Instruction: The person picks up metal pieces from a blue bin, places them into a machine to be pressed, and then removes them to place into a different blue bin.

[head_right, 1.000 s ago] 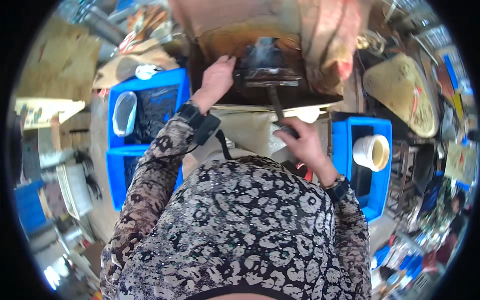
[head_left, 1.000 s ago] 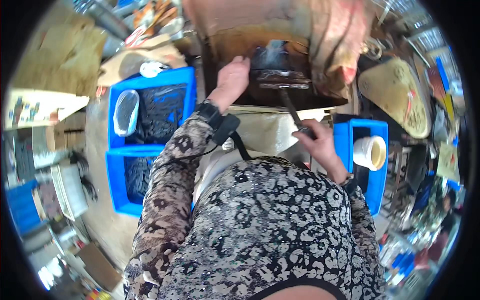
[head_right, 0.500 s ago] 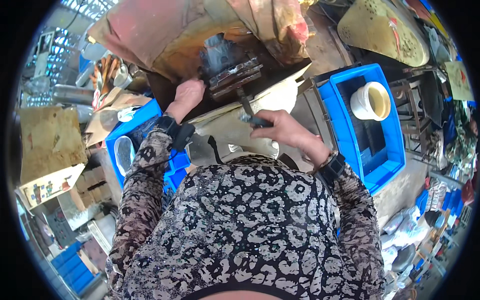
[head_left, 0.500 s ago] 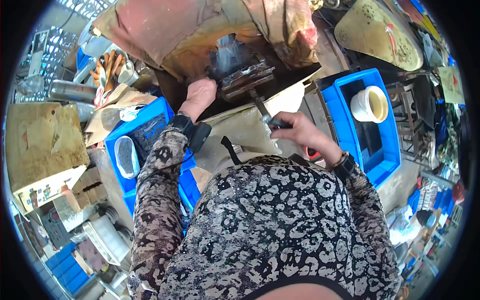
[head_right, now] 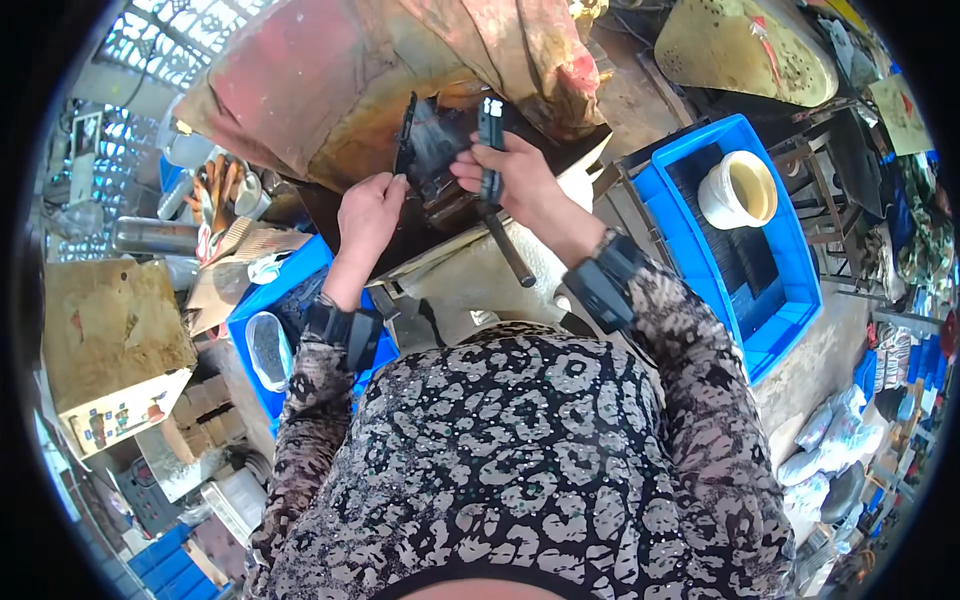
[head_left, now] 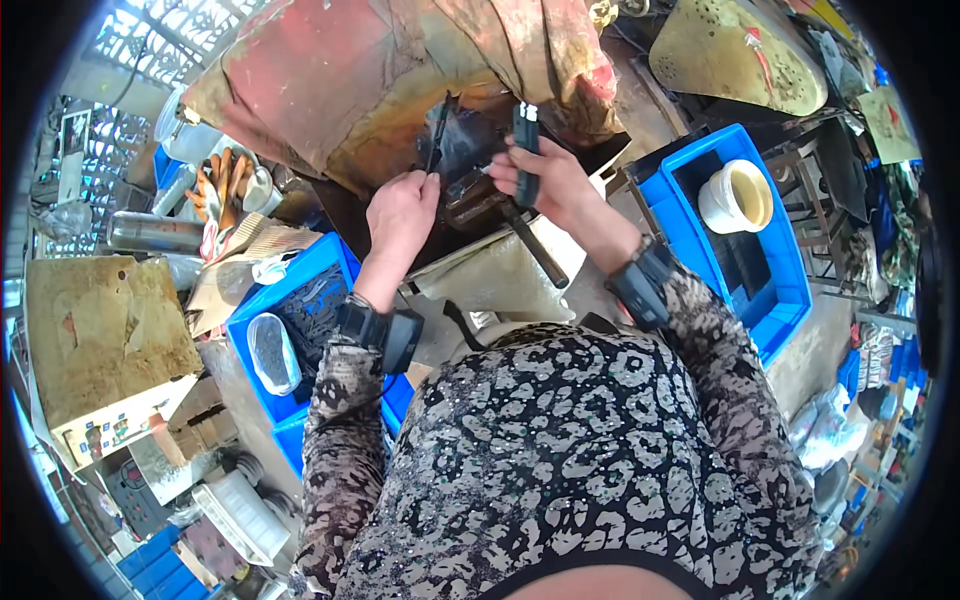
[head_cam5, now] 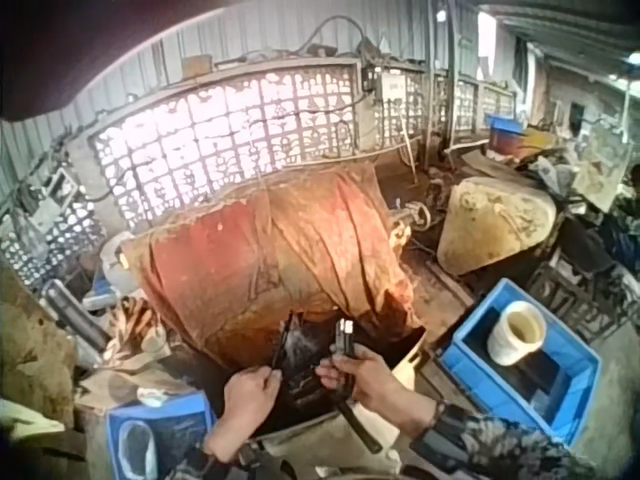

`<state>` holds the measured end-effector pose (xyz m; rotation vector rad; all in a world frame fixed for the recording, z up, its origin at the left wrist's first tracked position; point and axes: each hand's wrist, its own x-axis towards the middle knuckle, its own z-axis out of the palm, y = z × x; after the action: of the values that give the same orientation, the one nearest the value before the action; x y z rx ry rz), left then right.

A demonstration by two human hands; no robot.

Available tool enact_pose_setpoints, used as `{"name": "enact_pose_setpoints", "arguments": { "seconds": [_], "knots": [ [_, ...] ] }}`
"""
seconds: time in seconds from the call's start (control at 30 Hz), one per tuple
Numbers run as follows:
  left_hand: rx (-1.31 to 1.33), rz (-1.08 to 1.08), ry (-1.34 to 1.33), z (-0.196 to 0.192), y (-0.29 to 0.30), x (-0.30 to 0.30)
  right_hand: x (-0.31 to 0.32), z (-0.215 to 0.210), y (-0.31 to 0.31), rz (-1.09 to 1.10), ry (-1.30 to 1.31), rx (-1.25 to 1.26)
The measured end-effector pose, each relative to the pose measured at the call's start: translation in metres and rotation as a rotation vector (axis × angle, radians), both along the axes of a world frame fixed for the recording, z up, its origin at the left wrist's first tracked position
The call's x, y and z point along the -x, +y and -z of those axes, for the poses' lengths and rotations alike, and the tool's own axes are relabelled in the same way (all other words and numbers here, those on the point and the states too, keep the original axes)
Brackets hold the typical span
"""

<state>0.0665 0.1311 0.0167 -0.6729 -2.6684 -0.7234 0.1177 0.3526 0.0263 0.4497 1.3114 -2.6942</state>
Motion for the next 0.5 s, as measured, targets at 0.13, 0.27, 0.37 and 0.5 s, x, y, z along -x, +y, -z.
{"name": "enact_pose_setpoints", "arguments": {
  "seconds": [0.13,0.27,0.37,0.5],
  "knots": [
    [0.007,0.056,0.183,-0.017,0.023,-0.018,0.014,-0.001,-0.016,0.088,0.052,0.096],
    [0.133,0.062,0.167,-0.023,0.039,-0.031,0.019,-0.002,-0.027,0.041,0.178,0.193],
    [0.179,0.100,0.115,-0.020,0.048,-0.037,0.019,-0.002,-0.030,0.094,0.140,0.100],
    [0.061,0.287,0.058,-0.009,0.026,-0.022,0.017,0.002,-0.010,0.108,0.113,0.089]
  ]
}}
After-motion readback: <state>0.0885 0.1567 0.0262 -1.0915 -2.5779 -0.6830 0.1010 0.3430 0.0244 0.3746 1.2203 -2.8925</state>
